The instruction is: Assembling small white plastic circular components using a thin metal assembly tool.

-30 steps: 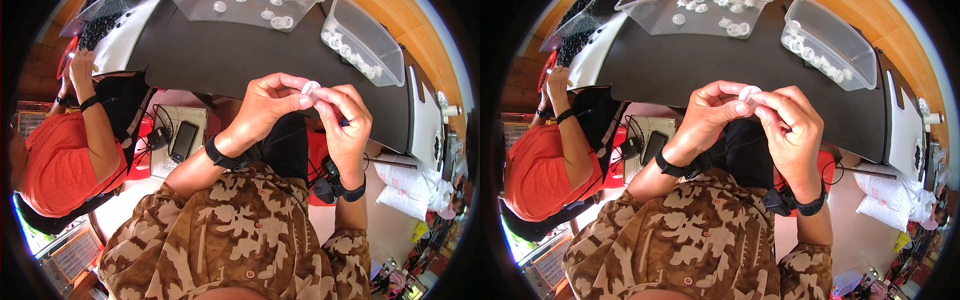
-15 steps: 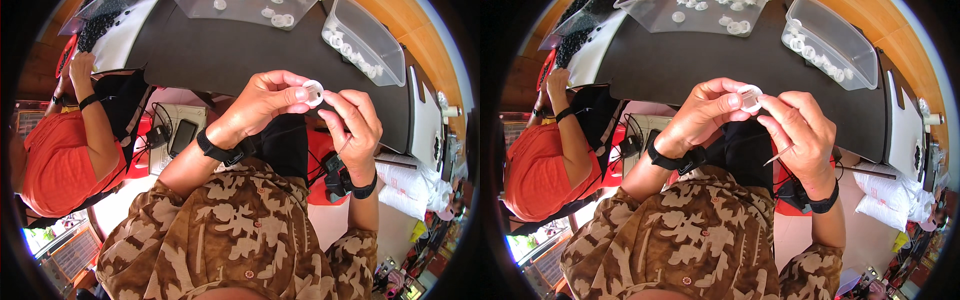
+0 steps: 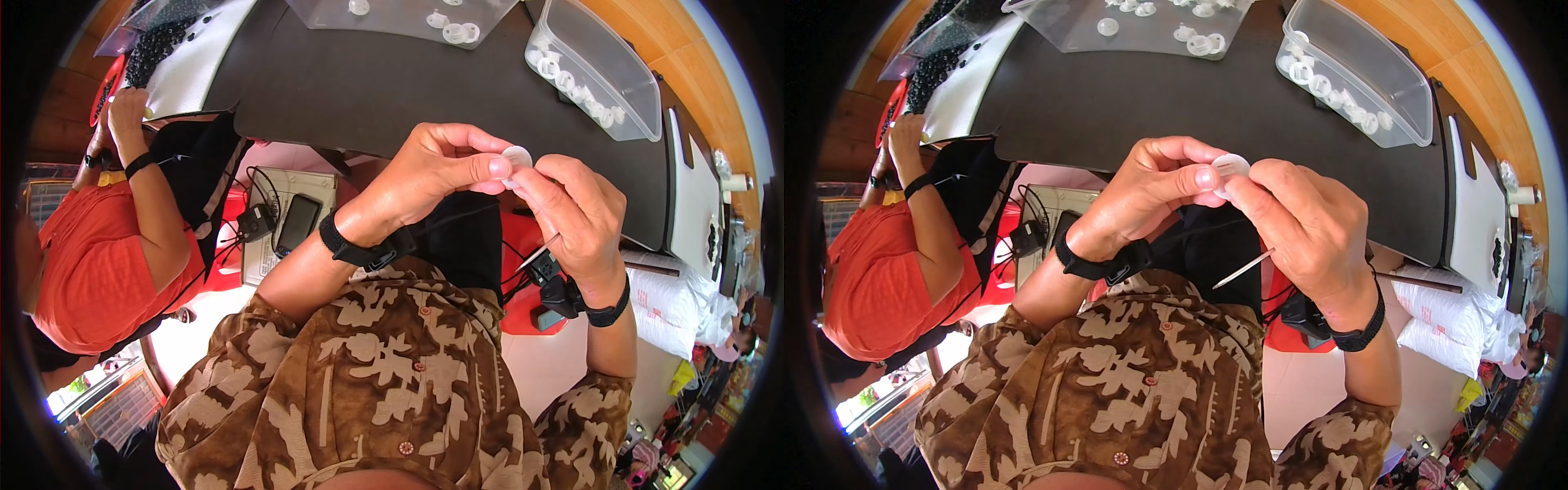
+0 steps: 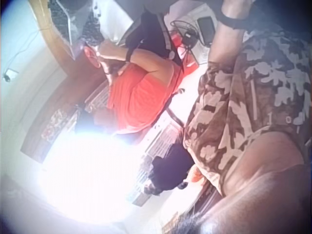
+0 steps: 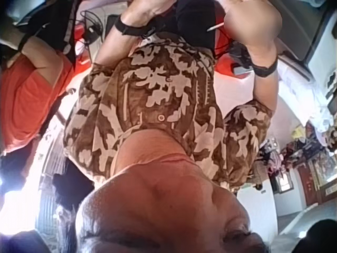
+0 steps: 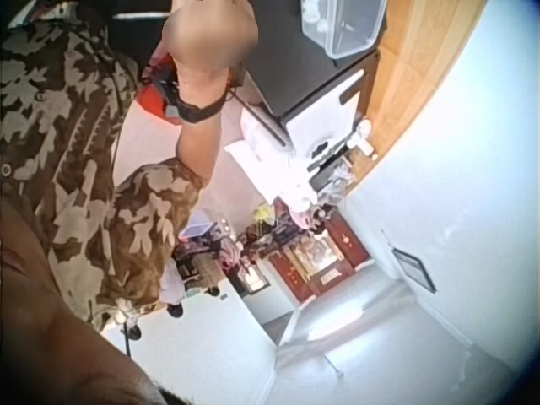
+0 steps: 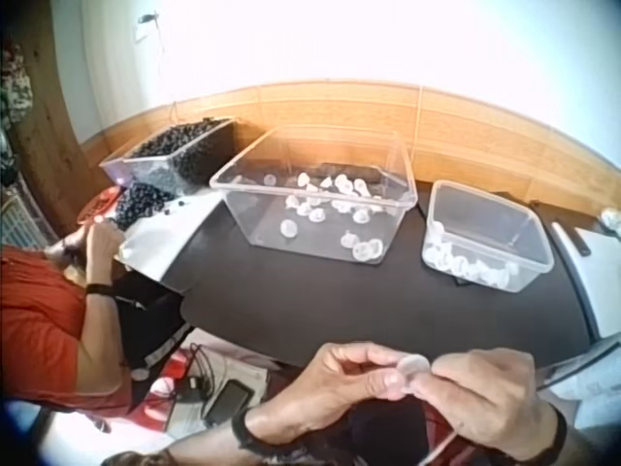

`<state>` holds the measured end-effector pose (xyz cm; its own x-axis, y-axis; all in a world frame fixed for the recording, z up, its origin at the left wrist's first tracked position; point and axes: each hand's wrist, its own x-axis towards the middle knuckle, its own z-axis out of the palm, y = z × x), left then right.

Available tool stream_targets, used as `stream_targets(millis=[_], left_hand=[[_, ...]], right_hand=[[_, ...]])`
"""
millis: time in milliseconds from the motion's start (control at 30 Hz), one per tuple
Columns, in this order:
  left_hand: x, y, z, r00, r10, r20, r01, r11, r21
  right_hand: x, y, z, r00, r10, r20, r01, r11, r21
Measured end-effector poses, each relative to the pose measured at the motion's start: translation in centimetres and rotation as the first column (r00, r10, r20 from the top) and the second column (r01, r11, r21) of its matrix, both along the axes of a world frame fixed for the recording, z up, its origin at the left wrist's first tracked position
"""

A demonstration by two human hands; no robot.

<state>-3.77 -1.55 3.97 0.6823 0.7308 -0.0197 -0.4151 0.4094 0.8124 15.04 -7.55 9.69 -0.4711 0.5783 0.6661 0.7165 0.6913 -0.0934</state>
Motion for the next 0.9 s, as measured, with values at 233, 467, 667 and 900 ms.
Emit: stream_targets(millis=[233,467,667,900], left_hand=[[0.2,-0.1,0.3,0.998,0.016,-0.063,-0.013,0.999,0.051],[0.7,0.0,-0.2,0.990,-0.017,-0.141,0.027,0.997,0.071],[1.0,0.1,0.2,0.985,-0.086,-0.152,0.092,0.995,0.031],[0.5,0.7,0.4,0.998,-0.028,-0.055,0.029,1.000,0.011]], right_hand=[[-0.2,-0.1,0.3,0.996,-0.006,0.088,0.005,1.000,0.004],[0.6,-0.6,0.8,0.969,-0.028,0.244,0.048,0.996,-0.076],[1.2,0.0,1.4,0.955,0.023,0.297,0.002,0.996,-0.085],[0.9,-1.4,0.2,0.927,-0.101,-0.361,-0.038,0.932,-0.359]])
